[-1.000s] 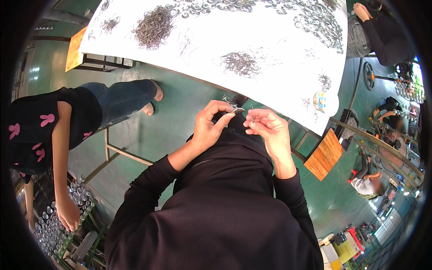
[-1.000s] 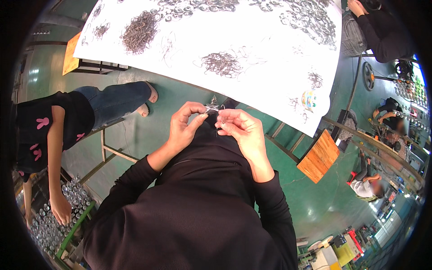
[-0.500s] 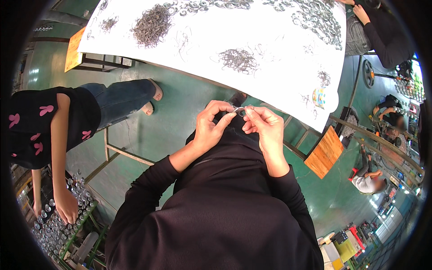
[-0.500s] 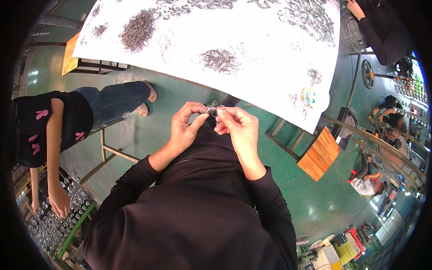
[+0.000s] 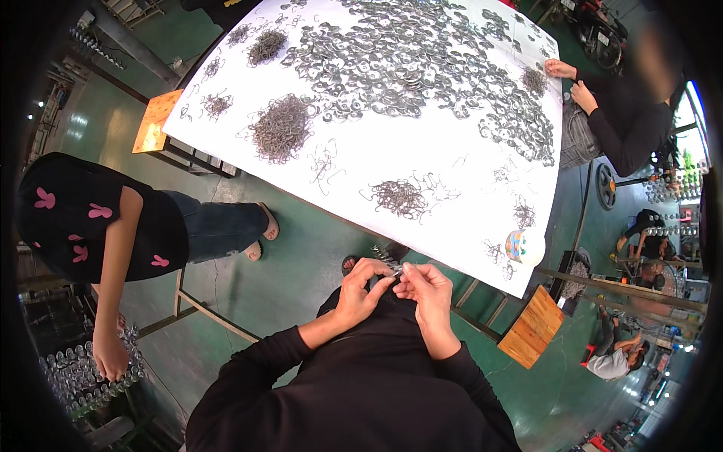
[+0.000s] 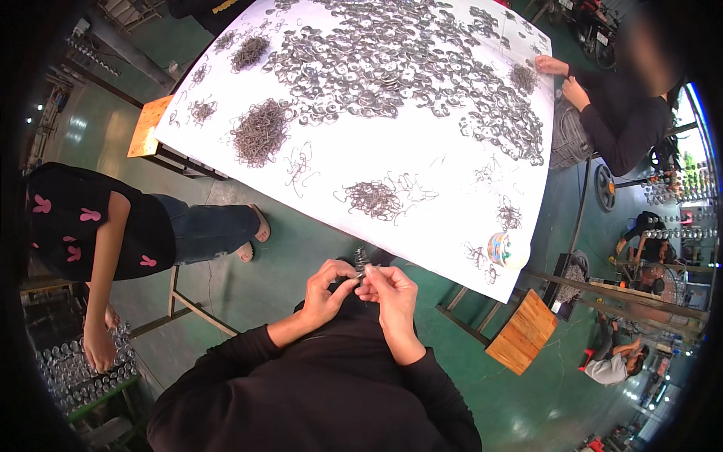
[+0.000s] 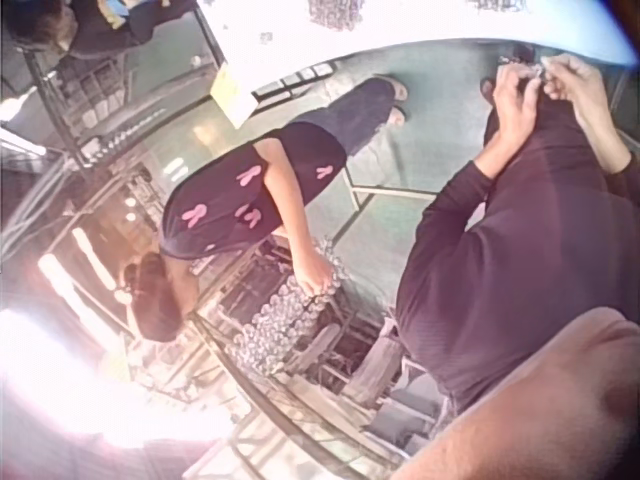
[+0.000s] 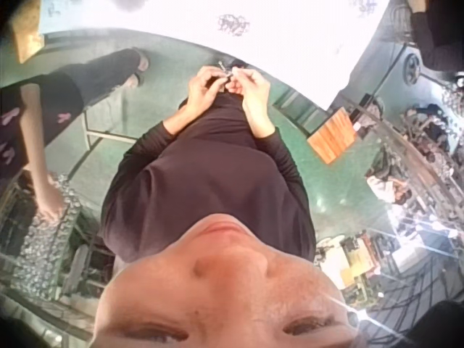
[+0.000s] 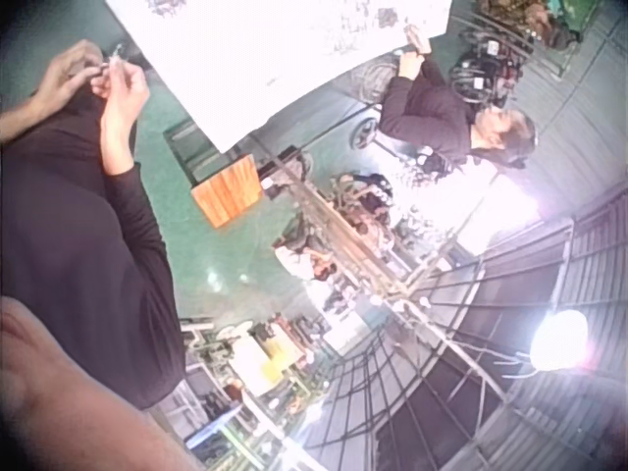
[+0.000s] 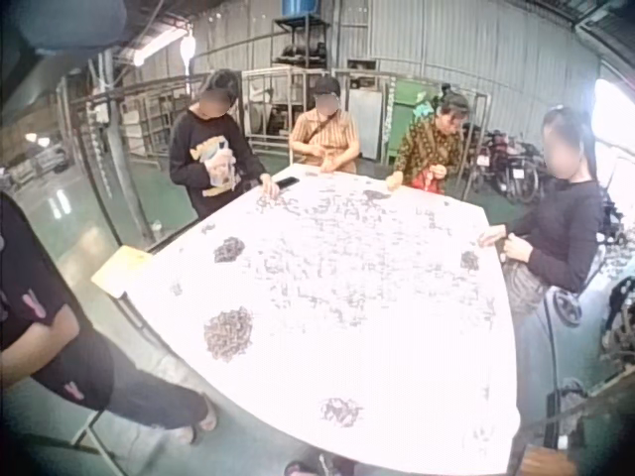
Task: The person picks small metal hooks and circular metal pieces from a table and links them together by hand. The person repeatedly forms short chains and hangs them on a nearby metal rack. The person continues this process throughout the clip.
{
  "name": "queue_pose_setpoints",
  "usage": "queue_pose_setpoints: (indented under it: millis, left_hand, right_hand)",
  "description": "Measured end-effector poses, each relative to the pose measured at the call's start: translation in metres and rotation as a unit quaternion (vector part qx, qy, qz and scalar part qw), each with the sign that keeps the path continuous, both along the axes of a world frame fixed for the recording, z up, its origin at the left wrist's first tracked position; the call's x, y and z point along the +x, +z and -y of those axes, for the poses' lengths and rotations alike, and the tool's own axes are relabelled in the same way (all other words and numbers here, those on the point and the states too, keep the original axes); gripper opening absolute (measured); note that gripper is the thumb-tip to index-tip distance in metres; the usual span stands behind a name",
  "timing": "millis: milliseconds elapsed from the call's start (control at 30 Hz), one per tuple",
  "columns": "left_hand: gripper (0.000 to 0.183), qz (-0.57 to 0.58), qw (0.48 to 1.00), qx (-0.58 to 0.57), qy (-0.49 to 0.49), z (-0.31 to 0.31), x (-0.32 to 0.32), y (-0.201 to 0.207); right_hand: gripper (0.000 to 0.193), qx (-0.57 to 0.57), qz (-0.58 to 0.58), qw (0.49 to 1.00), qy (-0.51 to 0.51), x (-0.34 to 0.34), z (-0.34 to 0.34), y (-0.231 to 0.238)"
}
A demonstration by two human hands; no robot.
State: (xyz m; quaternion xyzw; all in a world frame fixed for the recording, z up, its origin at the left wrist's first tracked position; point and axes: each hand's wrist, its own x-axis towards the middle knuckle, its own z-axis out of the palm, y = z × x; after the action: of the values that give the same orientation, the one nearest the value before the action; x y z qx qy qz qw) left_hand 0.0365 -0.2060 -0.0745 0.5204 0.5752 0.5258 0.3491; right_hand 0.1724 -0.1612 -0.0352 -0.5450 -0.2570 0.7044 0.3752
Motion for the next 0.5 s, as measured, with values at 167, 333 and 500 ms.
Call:
queue_pose_setpoints:
  millis: [167,333,500]
  left_hand:
    - [0.013,-0.003,1.000,0.015,-0.008,0.000,-0.003,-0.002]
    - [0.012,0.025,0.995,0.057,-0.073,-0.006,-0.007,-0.004]
    - [0.010,-0.099,0.991,0.058,-0.068,-0.069,-0.043,-0.026]
  right_hand:
    - [0.006,0.142,0.081,0.985,0.047,0.000,0.008,-0.001]
    - [0.007,0.253,0.123,0.957,0.078,0.006,0.013,0.006]
    - [0.008,0.254,0.102,0.957,0.091,0.019,0.015,0.019]
